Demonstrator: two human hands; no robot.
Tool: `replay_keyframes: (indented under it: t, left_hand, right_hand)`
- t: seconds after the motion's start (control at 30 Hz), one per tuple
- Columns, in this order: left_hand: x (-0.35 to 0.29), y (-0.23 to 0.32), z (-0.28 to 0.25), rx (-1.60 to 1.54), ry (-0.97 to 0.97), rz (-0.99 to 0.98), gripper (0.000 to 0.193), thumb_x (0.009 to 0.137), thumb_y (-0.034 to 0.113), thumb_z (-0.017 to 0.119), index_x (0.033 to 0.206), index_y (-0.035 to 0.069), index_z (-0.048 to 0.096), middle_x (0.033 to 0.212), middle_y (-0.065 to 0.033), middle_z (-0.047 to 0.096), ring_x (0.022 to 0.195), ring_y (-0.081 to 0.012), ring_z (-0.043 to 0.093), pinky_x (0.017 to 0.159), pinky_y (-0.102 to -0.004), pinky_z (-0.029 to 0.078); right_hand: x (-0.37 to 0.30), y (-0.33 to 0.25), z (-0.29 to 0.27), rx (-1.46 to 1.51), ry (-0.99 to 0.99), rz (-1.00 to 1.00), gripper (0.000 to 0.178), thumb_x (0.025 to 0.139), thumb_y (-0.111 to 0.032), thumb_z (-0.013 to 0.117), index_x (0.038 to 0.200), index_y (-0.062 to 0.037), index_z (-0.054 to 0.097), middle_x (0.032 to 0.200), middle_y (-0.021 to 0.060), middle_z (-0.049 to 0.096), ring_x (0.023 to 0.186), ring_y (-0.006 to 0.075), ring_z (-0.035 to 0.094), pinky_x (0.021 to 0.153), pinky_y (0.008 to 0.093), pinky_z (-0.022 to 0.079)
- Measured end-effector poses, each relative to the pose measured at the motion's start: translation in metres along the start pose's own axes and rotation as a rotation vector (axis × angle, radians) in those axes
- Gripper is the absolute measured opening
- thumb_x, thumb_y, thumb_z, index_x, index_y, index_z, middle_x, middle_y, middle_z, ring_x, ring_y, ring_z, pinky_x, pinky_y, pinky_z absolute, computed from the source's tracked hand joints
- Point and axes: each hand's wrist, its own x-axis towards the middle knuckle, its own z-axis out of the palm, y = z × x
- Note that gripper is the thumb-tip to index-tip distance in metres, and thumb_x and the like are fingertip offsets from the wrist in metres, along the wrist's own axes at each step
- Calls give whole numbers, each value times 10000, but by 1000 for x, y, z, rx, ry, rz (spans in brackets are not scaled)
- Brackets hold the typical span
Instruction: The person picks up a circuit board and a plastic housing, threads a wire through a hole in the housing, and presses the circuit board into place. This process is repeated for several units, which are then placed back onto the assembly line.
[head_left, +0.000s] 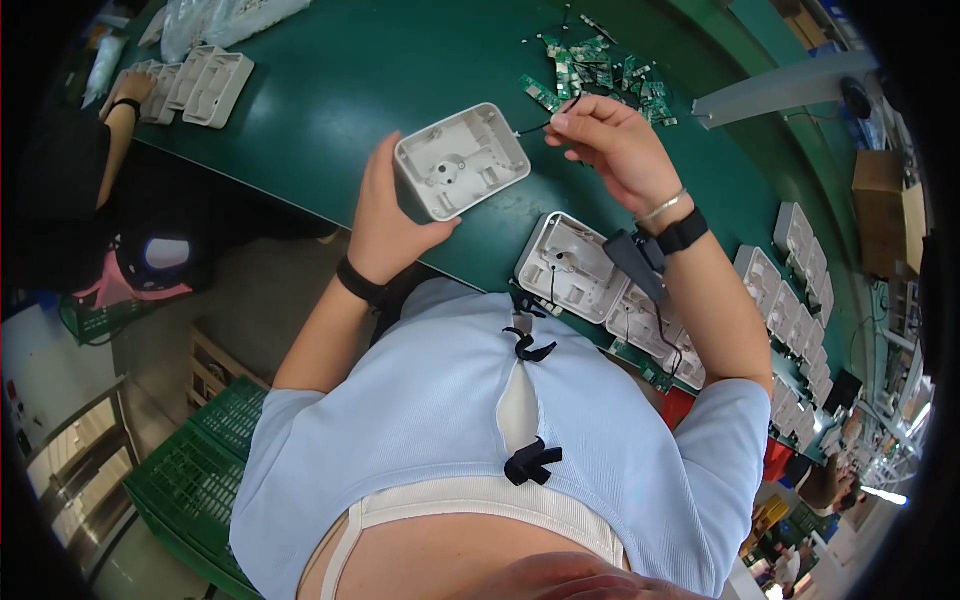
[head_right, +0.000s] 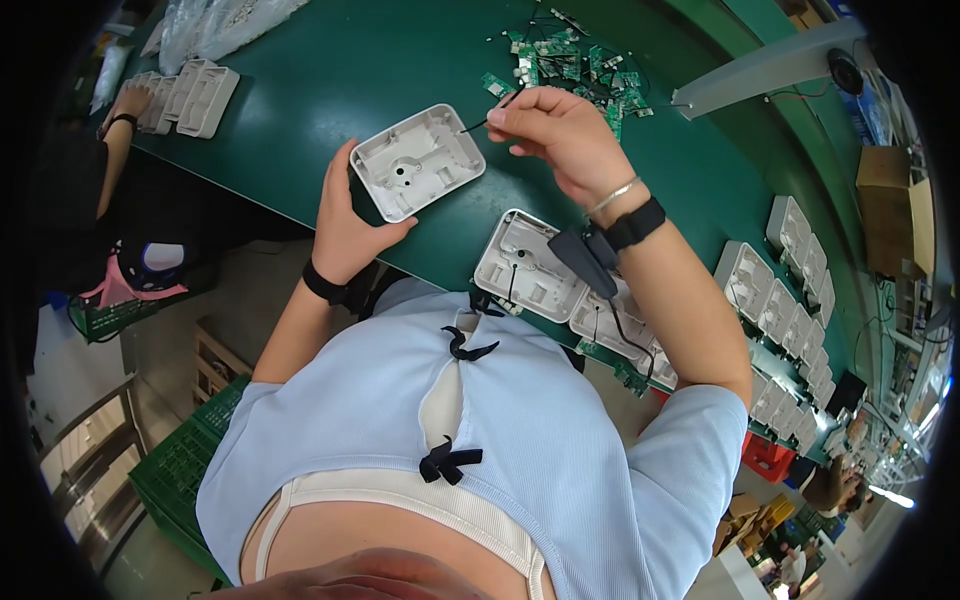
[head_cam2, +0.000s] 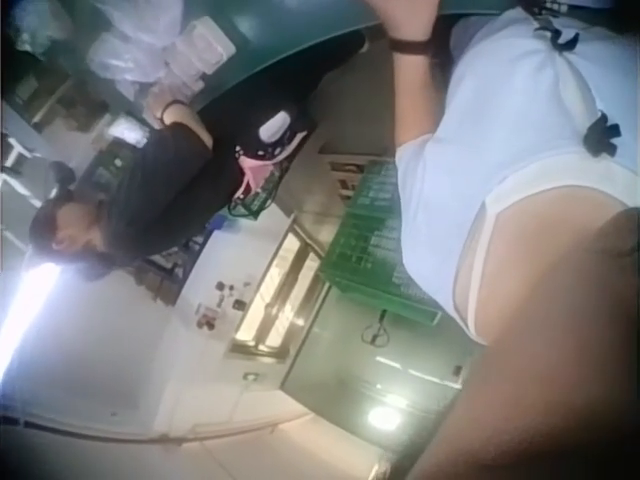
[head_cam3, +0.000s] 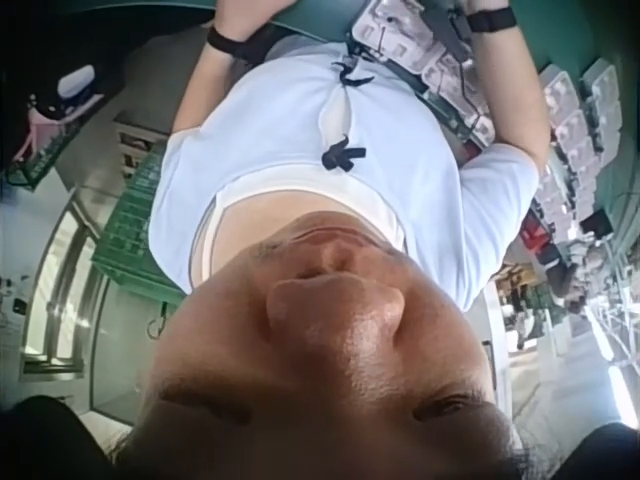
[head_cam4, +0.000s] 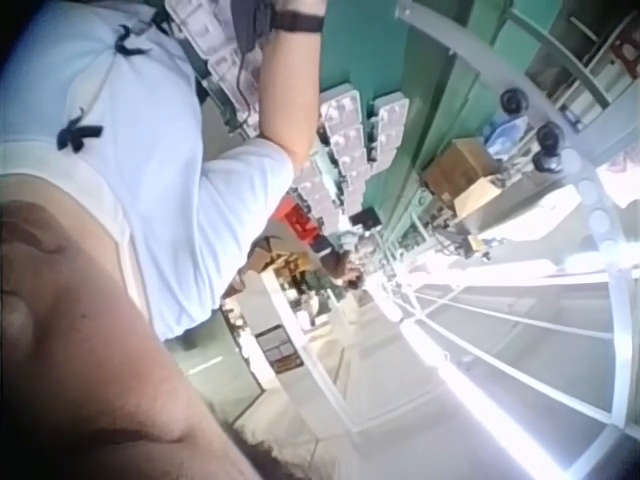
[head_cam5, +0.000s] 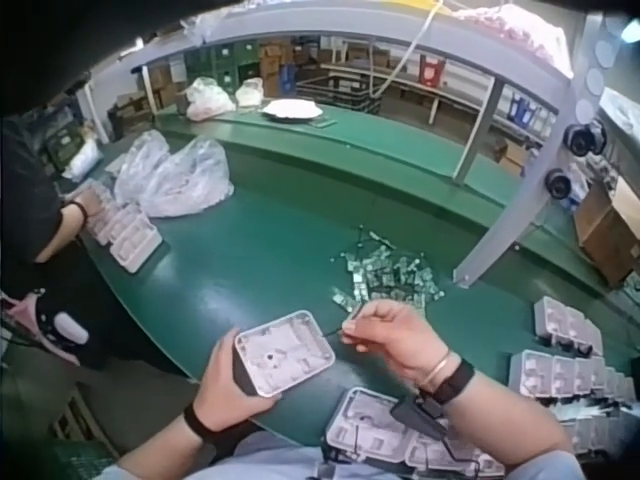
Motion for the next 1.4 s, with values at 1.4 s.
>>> replay_keyframes:
  t: [1.4]
  left_hand:
    - [17,57,8,-308,-29,94,989,715,-62,816,1553,46,303,1524,-193,403,1346,-333,515,1083,-466,503]
  right_hand:
    - [3,25,41,-849,443,-822,296,810,-269,763,1045,-92,731,1089,107,668,1027,355,663,837,443,561]
